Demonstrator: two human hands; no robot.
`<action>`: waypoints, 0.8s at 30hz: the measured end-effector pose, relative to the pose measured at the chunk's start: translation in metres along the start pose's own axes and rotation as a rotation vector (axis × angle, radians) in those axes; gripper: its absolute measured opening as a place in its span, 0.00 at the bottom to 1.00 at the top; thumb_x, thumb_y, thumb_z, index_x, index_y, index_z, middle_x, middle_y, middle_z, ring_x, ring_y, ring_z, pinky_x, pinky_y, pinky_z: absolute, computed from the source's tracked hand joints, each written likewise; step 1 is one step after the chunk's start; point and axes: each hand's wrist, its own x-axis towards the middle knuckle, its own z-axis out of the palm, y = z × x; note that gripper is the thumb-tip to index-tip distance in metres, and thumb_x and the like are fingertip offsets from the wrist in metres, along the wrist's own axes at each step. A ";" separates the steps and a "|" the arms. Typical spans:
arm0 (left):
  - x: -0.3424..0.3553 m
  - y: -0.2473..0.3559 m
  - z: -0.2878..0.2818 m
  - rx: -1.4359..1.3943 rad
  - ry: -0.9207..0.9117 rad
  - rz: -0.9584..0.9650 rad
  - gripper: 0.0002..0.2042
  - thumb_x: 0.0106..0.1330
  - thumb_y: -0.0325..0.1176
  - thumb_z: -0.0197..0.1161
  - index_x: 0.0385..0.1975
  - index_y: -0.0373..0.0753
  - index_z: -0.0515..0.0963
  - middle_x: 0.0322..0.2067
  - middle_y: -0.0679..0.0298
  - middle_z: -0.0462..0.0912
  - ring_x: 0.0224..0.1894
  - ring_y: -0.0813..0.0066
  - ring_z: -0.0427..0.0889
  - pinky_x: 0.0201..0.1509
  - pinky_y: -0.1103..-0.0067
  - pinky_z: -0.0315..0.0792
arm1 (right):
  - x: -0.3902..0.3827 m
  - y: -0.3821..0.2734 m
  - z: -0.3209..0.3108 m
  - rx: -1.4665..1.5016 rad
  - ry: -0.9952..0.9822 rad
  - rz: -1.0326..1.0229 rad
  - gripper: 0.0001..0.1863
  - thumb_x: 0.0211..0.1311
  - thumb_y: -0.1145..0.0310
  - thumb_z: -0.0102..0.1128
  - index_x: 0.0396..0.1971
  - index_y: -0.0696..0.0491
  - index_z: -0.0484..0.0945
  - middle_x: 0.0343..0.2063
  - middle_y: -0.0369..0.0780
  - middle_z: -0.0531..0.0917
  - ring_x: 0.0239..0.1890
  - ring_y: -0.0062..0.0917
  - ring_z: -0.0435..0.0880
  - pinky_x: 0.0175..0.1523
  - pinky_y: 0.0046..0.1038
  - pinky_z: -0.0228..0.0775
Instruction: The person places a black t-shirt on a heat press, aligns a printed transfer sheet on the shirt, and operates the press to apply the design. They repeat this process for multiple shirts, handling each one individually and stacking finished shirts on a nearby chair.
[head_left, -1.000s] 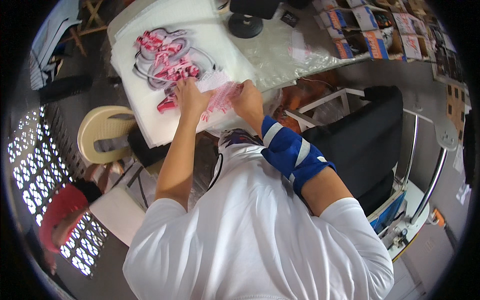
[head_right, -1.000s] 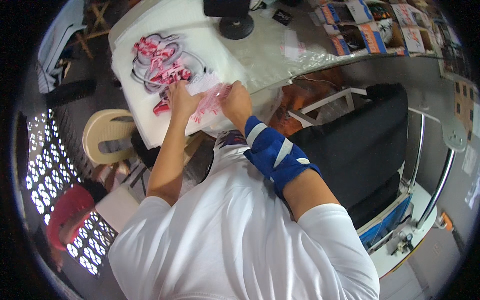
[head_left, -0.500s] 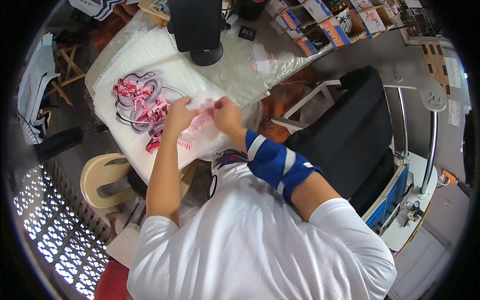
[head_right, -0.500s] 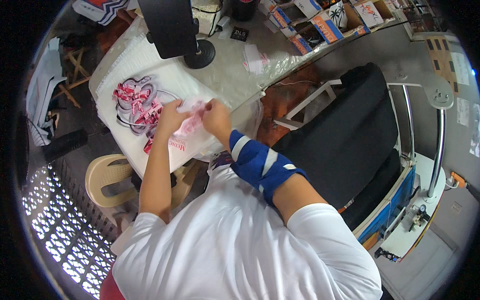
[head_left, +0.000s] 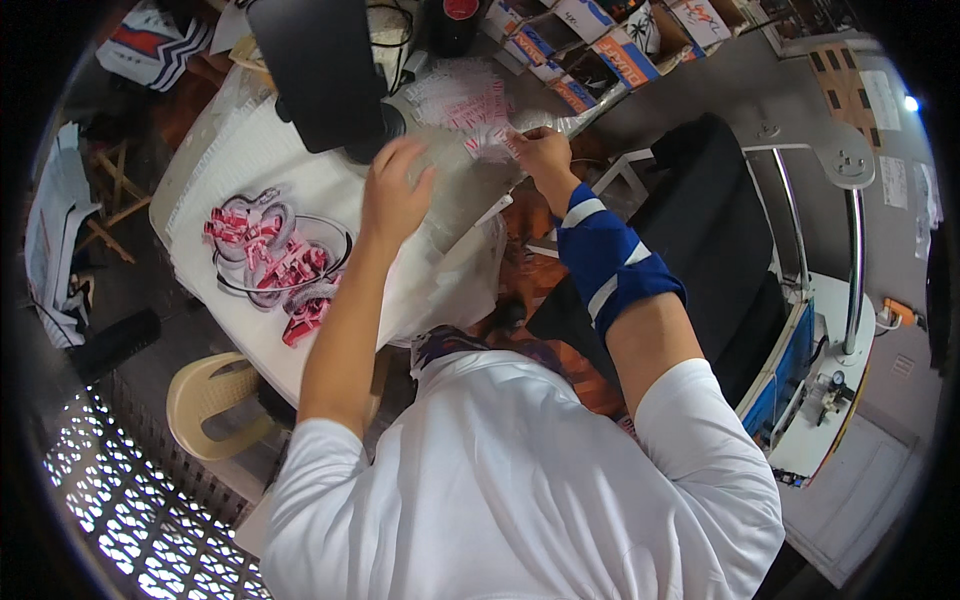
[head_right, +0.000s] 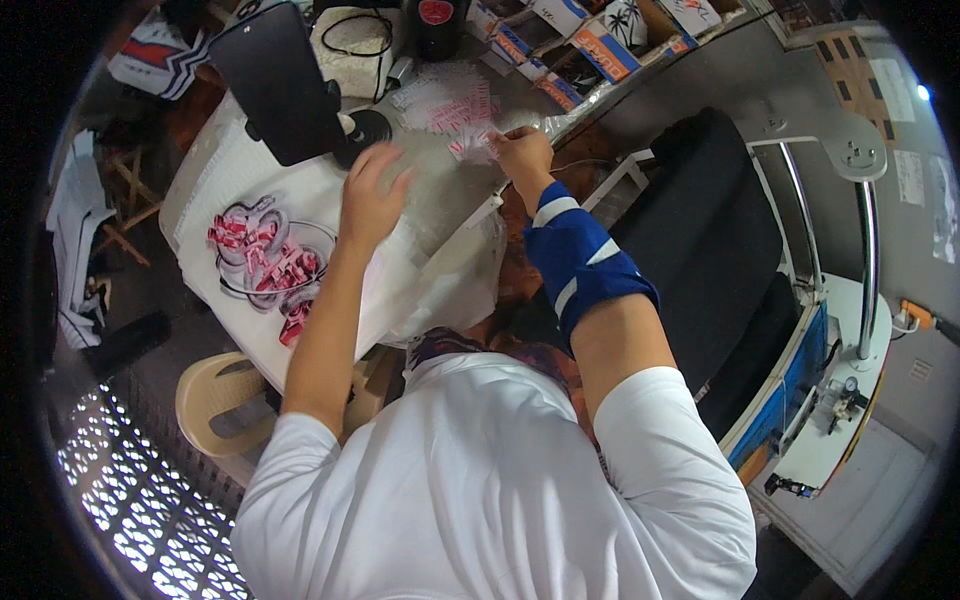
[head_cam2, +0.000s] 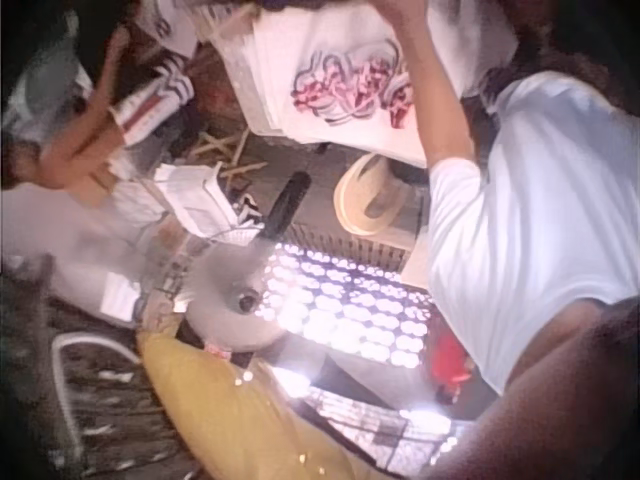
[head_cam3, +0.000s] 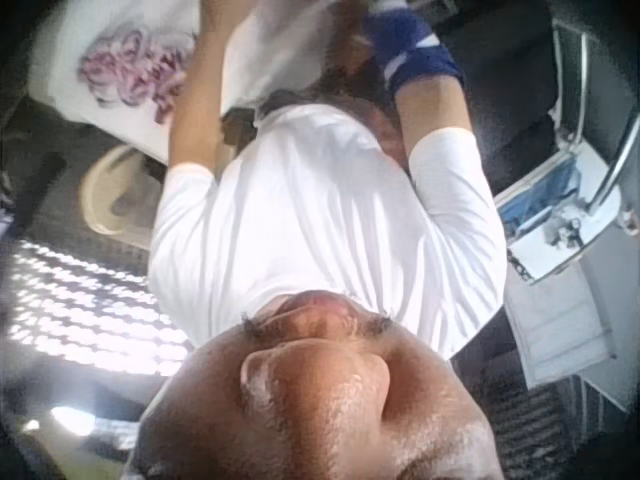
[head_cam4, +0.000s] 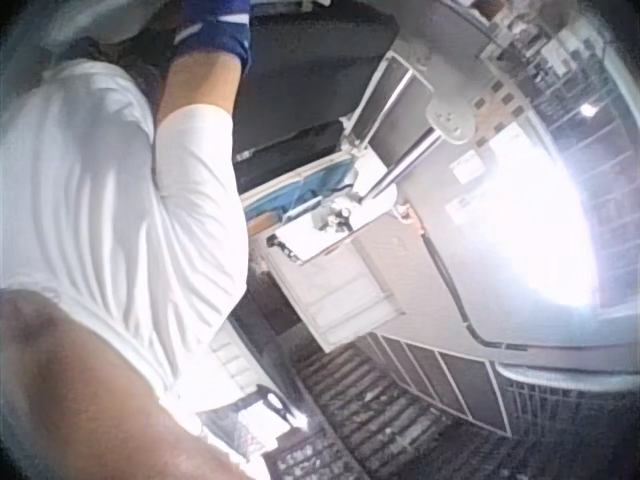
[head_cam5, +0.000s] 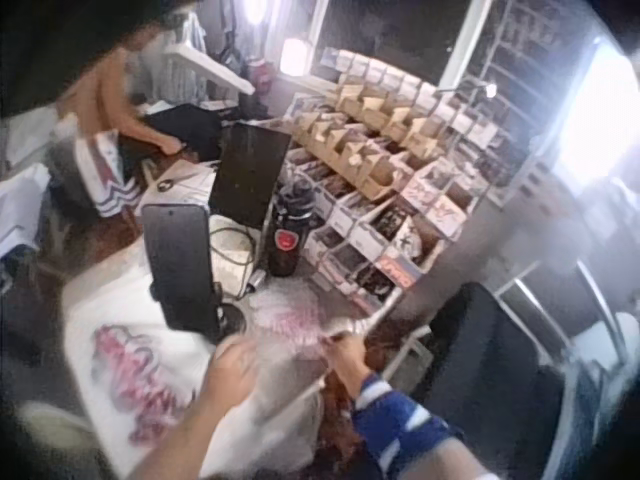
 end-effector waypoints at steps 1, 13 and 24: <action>-0.025 0.001 -0.015 0.030 0.042 -0.035 0.15 0.62 0.31 0.69 0.47 0.34 0.80 0.48 0.51 0.82 0.53 0.49 0.80 0.59 0.61 0.73 | -0.003 0.003 -0.005 0.018 0.022 0.014 0.20 0.54 0.55 0.80 0.33 0.57 0.86 0.26 0.39 0.87 0.26 0.22 0.85 0.34 0.27 0.76; -0.150 0.014 -0.051 0.623 -0.102 -0.698 0.26 0.55 0.43 0.78 0.50 0.37 0.77 0.53 0.55 0.74 0.59 0.49 0.71 0.60 0.57 0.66 | -0.131 0.014 -0.089 0.487 -0.237 -0.142 0.10 0.68 0.67 0.69 0.36 0.58 0.82 0.26 0.33 0.81 0.26 0.14 0.76 0.34 0.19 0.68; -0.051 -0.032 -0.012 -0.085 -0.202 -0.674 0.19 0.60 0.34 0.73 0.46 0.28 0.80 0.29 0.56 0.87 0.25 0.68 0.85 0.30 0.72 0.77 | -0.216 0.083 -0.180 0.533 -0.020 -0.204 0.11 0.69 0.65 0.69 0.36 0.58 0.82 0.29 0.33 0.83 0.30 0.14 0.78 0.38 0.17 0.71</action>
